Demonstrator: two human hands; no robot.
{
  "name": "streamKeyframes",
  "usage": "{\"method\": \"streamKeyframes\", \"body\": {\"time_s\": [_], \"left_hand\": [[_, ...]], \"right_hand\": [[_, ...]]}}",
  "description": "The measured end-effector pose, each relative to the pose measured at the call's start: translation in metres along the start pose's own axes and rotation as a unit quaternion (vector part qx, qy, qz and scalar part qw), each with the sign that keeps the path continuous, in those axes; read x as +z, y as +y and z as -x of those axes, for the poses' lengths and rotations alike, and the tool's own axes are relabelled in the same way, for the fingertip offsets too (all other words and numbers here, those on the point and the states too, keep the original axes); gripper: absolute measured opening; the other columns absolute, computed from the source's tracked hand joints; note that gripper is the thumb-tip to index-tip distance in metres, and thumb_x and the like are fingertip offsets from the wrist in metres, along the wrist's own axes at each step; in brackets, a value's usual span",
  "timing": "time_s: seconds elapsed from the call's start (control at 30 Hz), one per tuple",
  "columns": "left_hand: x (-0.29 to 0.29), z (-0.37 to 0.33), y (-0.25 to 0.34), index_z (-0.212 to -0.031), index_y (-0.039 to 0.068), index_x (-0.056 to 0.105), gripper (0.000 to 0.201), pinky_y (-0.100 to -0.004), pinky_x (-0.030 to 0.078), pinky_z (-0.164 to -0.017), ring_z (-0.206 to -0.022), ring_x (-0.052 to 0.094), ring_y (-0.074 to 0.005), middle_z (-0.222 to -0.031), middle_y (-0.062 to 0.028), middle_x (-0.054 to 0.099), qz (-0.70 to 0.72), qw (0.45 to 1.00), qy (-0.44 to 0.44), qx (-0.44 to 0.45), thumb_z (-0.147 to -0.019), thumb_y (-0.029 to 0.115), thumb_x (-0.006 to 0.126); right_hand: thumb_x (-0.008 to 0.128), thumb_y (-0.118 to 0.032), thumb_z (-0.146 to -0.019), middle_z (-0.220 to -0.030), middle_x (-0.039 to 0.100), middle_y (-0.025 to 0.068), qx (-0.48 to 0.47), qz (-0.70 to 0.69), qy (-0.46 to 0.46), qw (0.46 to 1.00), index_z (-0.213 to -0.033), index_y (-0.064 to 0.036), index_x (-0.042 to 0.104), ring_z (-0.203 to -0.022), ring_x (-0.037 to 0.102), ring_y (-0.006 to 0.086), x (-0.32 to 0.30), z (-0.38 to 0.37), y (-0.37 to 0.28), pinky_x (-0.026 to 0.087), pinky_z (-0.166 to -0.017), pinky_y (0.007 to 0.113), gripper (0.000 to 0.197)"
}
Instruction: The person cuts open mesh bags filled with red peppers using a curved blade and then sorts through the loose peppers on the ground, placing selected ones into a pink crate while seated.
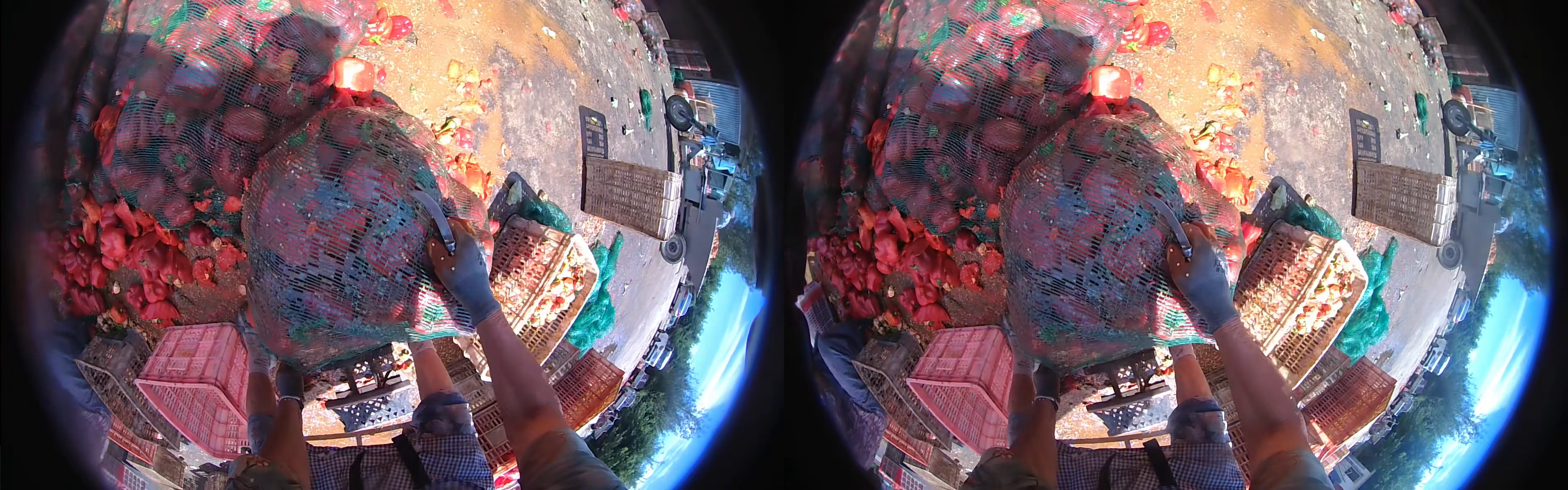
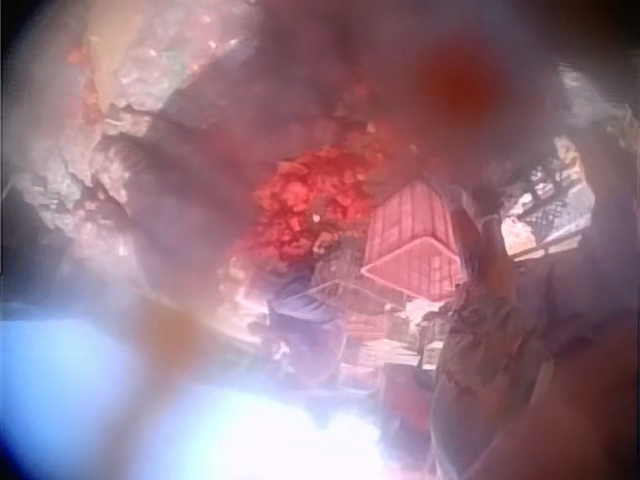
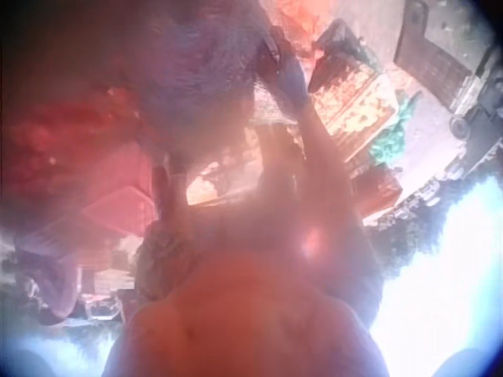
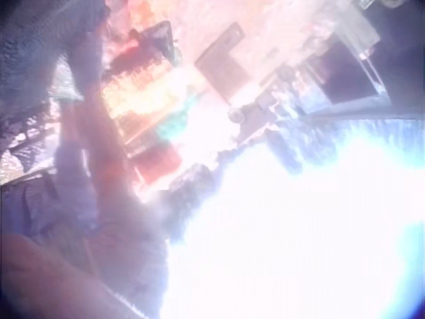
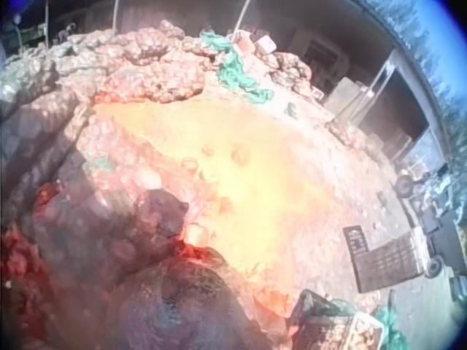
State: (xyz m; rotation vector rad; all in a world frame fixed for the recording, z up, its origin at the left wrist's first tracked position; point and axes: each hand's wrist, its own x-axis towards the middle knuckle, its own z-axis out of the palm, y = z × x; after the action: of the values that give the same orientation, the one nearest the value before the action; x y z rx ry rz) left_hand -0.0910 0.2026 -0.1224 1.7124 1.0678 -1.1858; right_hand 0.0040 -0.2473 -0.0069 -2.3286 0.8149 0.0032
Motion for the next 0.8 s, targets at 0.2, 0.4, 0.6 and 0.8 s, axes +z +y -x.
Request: {"method": "streamKeyframes", "body": {"time_s": [0.2, 0.4, 0.6, 0.8], "left_hand": [[0.015, 0.039, 0.061, -0.117, 0.018, 0.056, 0.034, -0.0452, 0.056, -0.069, -0.079, 0.064, -0.0222, -0.093, -0.0017, 0.064, 0.329, 0.941, -0.078, -0.009, -0.096, 0.045, 0.054], [0.085, 0.091, 0.130, -0.137, 0.019, 0.036, 0.058, -0.0515, 0.054, -0.080, -0.105, 0.059, -0.0245, -0.126, -0.0076, 0.055, 0.183, 0.957, -0.067, 0.217, -0.093, 0.047, 0.060], [0.151, 0.037, 0.177, -0.143, 0.017, 0.027, 0.064, -0.0516, 0.056, -0.084, -0.103, 0.062, -0.0319, -0.128, -0.0139, 0.054, 0.343, 0.935, 0.072, 0.063, -0.094, 0.038, 0.063], [0.102, -0.036, 0.157, -0.128, 0.015, 0.052, 0.048, -0.0491, 0.055, -0.076, -0.098, 0.064, -0.0324, -0.116, -0.0084, 0.062, 0.304, 0.952, -0.030, -0.027, -0.093, 0.047, 0.060]], "right_hand": [[0.061, -0.010, -0.083, -0.113, 0.055, 0.0213, 0.074, 0.019, 0.068, 0.995, -0.106, -0.0009, 0.059, -0.104, 0.057, 0.0394, 0.042, 0.057, -0.034, 0.051, -0.084, 0.044, 0.025], [0.062, -0.010, -0.082, -0.104, 0.056, 0.0212, 0.151, -0.113, 0.044, 0.981, -0.101, 0.0006, 0.058, -0.096, 0.057, 0.0412, 0.056, 0.102, -0.052, 0.049, -0.079, 0.046, 0.022], [0.062, -0.010, -0.084, -0.093, 0.058, 0.0170, 0.117, -0.129, -0.002, 0.985, -0.099, 0.0001, 0.060, -0.085, 0.060, 0.0358, 0.045, 0.098, -0.029, 0.050, -0.071, 0.043, 0.018], [0.062, -0.013, -0.090, -0.071, 0.059, 0.0014, 0.284, -0.400, 0.020, 0.871, -0.103, 0.0001, 0.064, -0.054, 0.051, 0.0088, -0.012, 0.020, 0.031, 0.041, -0.049, 0.026, 0.019]]}}
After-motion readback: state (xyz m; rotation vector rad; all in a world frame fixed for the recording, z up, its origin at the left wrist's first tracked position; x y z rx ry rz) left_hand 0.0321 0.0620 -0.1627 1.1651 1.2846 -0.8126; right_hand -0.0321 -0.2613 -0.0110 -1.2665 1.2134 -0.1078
